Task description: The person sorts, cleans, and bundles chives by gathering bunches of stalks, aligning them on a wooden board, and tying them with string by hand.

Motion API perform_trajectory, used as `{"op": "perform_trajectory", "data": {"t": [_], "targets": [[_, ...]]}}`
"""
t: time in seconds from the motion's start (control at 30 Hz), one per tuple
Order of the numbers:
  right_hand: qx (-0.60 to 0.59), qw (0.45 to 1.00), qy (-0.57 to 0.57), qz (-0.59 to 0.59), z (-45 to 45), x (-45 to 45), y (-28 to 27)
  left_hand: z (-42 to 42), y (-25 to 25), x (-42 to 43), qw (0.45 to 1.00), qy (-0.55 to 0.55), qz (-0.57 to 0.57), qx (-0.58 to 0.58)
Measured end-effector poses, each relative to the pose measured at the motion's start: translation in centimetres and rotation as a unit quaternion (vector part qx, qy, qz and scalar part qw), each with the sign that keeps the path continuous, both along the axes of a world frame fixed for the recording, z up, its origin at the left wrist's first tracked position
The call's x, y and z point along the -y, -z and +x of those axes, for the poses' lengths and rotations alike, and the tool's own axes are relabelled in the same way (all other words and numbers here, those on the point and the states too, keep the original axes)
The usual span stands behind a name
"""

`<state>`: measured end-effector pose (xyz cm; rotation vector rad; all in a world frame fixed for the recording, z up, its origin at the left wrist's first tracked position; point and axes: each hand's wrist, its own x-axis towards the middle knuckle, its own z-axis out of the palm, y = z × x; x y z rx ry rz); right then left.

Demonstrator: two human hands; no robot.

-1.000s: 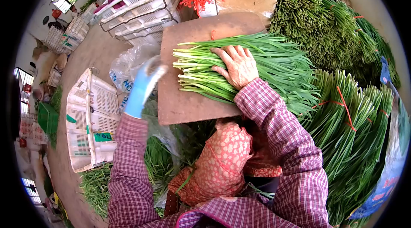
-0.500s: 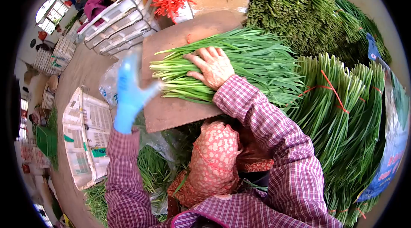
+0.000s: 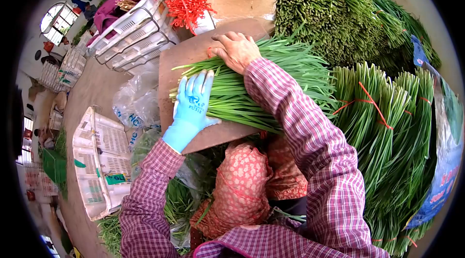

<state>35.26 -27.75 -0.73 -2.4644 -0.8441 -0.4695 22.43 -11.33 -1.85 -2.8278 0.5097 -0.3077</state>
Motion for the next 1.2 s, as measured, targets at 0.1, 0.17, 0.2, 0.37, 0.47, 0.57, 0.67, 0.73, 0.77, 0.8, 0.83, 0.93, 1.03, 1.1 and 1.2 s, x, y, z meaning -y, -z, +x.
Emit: {"op": "perform_trajectory", "data": {"t": [0.1, 0.17, 0.2, 0.37, 0.47, 0.57, 0.67, 0.73, 0.77, 0.8, 0.83, 0.93, 1.03, 1.1, 1.2], "targets": [[-0.056, 0.993, 0.009, -0.1, 2.7, -2.1, 1.1, 0.3, -0.2, 0.4, 1.0, -0.017, 0.012, -0.012], [-0.078, 0.989, -0.009, -0.126, 3.7, -2.3, 1.4, 0.3, -0.5, 0.4, 1.0, -0.018, 0.011, -0.016], [-0.161, 0.975, -0.055, -0.141, 3.9, -2.2, 1.2, 0.3, -0.6, 0.4, 1.0, -0.012, 0.005, -0.008], [-0.176, 0.959, -0.175, -0.137, 0.6, 0.1, 1.1, 0.9, -0.7, 0.9, 0.999, 0.015, 0.001, 0.03], [-0.081, 0.978, -0.179, -0.073, -1.0, 1.0, 2.1, 1.7, -0.2, 0.7, 0.998, 0.018, -0.061, -0.011], [-0.04, 0.989, -0.106, -0.096, -0.4, 0.4, 2.2, 3.2, -1.0, 0.2, 0.991, 0.007, -0.11, -0.079], [0.07, 0.995, -0.052, -0.056, -0.9, 1.8, 0.9, 4.4, -1.0, -0.1, 0.987, -0.014, -0.122, -0.104], [0.062, 0.996, -0.023, 0.058, -4.5, 3.7, -2.0, 4.7, -1.3, -0.2, 0.984, -0.022, -0.125, -0.124], [0.08, 0.992, -0.049, 0.079, -5.9, 4.7, -2.6, 5.0, -1.7, -0.1, 0.981, -0.033, -0.129, -0.138], [0.058, 0.992, -0.074, 0.087, -7.5, 5.6, -2.4, 5.1, -2.2, 0.1, 0.976, -0.059, -0.136, -0.159], [0.036, 0.99, -0.1, 0.096, -9.1, 6.4, -2.1, 5.4, -2.1, 0.0, 0.976, -0.056, -0.138, -0.16], [-0.045, 0.989, -0.113, 0.085, -12.9, 8.3, 0.4, 6.0, -2.0, -0.4, 0.972, -0.061, -0.147, -0.175], [-0.056, 0.996, -0.072, 0.023, -15.6, 9.3, 2.8, 6.3, -1.9, -0.6, 0.97, -0.055, -0.163, -0.171], [-0.028, 0.999, -0.013, -0.017, -16.4, 9.5, 3.7, 6.4, -2.0, -0.7, 0.971, -0.05, -0.168, -0.163], [-0.014, 0.989, 0.1, -0.11, -16.7, 9.5, 3.7, 6.4, -2.3, -0.7, 0.969, -0.047, -0.175, -0.166]]}}
